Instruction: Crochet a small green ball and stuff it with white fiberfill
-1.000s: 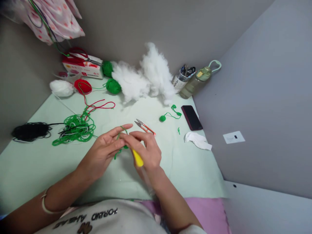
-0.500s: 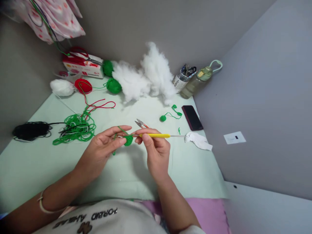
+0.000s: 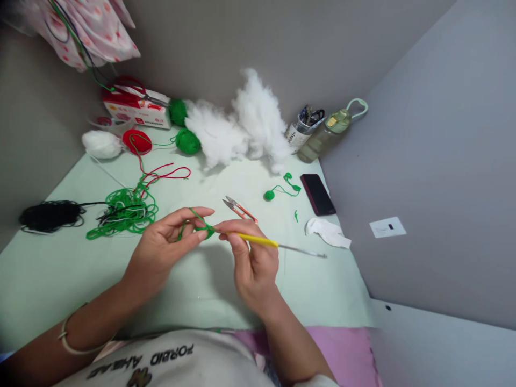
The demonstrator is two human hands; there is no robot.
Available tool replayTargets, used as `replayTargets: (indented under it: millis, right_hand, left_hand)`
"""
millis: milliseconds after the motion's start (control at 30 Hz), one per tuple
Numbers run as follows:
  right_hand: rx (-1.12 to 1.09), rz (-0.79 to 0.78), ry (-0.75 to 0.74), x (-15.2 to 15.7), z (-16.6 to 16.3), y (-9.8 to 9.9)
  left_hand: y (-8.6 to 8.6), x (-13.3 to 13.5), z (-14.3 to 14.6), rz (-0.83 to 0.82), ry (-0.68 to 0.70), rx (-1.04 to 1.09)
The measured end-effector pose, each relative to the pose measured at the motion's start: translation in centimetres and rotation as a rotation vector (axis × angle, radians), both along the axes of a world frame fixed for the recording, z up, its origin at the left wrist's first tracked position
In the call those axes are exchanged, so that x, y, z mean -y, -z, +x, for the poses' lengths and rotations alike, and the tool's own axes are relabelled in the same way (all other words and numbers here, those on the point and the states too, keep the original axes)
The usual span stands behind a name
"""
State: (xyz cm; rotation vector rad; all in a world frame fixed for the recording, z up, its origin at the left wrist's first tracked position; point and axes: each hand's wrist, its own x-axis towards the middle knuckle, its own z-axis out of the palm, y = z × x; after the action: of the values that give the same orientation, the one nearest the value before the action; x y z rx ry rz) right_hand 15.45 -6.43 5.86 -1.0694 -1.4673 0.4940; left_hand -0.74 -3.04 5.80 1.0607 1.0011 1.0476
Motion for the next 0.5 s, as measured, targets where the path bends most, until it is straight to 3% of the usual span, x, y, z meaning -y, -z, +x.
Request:
replayTargets:
  millis: [100,300,500]
  right_hand:
    - [0.085,0.120,-0.012,0.1,0.0,0.6]
    - [0.178,0.205,-0.012,-0.2,0.1,0.9]
    - [0.490,0.415,0.078,-0.1,-0.1,1.4]
  left_hand:
    - [-0.1,0.2,0.0,0.041,-0.029,-0.047]
    - [0.1,0.2,-0.1,0.082,-0.071,-0.090]
    - [-0.2,-0.5,-0.1,-0.027,-0.023,-0.004]
